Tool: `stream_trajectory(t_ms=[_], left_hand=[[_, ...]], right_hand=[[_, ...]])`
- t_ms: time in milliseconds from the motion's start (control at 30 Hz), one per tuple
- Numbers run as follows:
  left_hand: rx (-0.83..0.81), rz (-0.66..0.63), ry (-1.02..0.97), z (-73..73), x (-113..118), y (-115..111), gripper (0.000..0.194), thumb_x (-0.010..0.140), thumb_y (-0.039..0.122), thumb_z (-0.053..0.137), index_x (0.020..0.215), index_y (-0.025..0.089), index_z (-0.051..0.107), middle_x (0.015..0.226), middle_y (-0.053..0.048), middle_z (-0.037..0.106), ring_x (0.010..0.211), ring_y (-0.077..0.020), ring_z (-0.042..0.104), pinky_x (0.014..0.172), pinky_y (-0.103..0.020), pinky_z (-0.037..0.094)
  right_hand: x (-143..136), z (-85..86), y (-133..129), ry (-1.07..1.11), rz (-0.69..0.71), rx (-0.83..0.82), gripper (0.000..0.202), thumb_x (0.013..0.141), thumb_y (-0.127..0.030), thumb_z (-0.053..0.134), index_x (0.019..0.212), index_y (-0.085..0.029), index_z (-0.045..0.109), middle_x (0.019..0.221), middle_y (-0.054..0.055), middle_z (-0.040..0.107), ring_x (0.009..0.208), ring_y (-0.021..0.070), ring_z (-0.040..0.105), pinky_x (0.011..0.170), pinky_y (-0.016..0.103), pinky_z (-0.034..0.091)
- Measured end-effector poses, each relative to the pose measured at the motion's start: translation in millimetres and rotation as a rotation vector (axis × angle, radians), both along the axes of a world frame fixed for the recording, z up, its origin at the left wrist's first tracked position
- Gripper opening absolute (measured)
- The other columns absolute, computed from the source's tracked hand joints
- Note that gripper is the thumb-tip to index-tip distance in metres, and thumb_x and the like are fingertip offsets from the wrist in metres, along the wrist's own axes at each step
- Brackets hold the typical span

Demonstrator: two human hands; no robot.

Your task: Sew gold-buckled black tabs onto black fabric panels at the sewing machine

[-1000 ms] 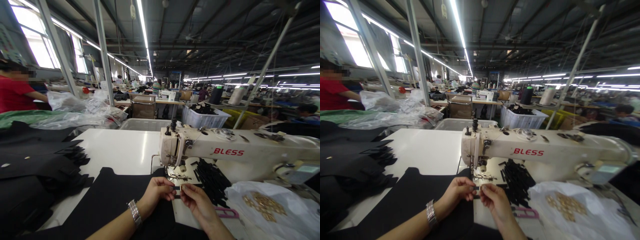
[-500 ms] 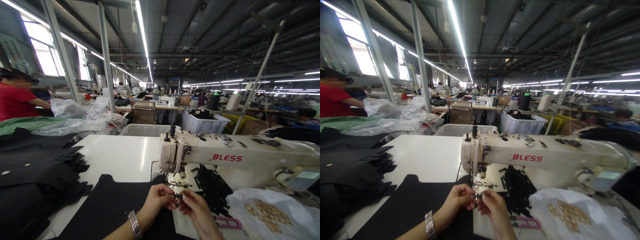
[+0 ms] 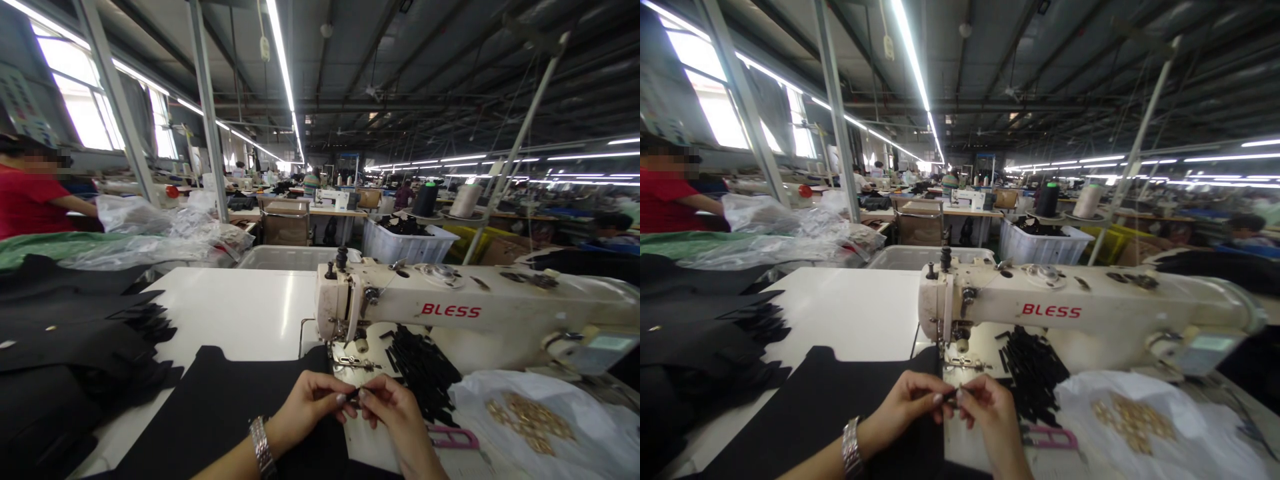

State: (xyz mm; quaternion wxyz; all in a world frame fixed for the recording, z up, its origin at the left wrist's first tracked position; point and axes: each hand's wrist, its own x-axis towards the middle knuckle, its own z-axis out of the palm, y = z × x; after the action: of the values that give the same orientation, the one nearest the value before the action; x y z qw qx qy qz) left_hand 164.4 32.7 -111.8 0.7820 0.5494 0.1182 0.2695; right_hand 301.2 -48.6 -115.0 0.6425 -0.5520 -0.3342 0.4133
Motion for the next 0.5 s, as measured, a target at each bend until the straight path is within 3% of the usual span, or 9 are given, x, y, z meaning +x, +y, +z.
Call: stream_trajectory(t_ms=[100, 233, 367, 500], left_hand=[[-0.024, 0.014, -0.03, -4.1, 1.9, 2.4, 0.018, 0.057, 0.023, 0.074, 0.065, 0.008, 0.067, 0.059, -0.004, 0.063, 0.049, -0.0095, 0.057, 0.048, -0.017, 0.045], [-0.056, -0.018, -0.055, -12.5, 5.2, 3.9, 0.026, 0.049, 0.016, 0.078, 0.071, 0.011, 0.066, 0.06, -0.002, 0.061, 0.047, -0.0069, 0.055, 0.047, -0.014, 0.043], [-0.042, -0.021, -0.105, -14.4, 5.2, 3.9, 0.019, 0.049, 0.015, 0.078, 0.061, 0.01, 0.064, 0.064, -0.002, 0.059, 0.051, -0.0098, 0.056, 0.048, -0.019, 0.046], [-0.045, 0.092, -0.087, -11.3, 5.8, 4.9, 0.022, 0.046, 0.012, 0.078, 0.049, 0.009, 0.056, 0.059, 0.0, 0.058, 0.052, -0.0087, 0.055, 0.049, -0.018, 0.045]], right_hand=[[-2.6, -2.0, -1.6, 0.059, 0.114, -0.031, 0.035, 0.05, -0.039, 0.075, 0.055, -0.014, 0.05, 0.042, -0.001, 0.054, 0.037, 0.0073, 0.047, 0.036, 0.017, 0.031], [-10.3, -0.5, -3.9, 0.099, 0.22, -0.034, 0.036, 0.049, -0.038, 0.076, 0.054, -0.013, 0.051, 0.042, 0.001, 0.057, 0.035, 0.0079, 0.049, 0.036, 0.017, 0.031], [-11.7, -2.4, -3.9, 0.076, 0.244, -0.028, 0.036, 0.052, -0.04, 0.075, 0.056, -0.012, 0.053, 0.046, 0.004, 0.06, 0.038, 0.0101, 0.053, 0.038, 0.018, 0.036], [-10.4, -5.3, -4.0, -0.065, 0.212, 0.008, 0.037, 0.063, -0.047, 0.065, 0.066, -0.01, 0.06, 0.052, 0.005, 0.061, 0.045, 0.0124, 0.056, 0.042, 0.02, 0.04]])
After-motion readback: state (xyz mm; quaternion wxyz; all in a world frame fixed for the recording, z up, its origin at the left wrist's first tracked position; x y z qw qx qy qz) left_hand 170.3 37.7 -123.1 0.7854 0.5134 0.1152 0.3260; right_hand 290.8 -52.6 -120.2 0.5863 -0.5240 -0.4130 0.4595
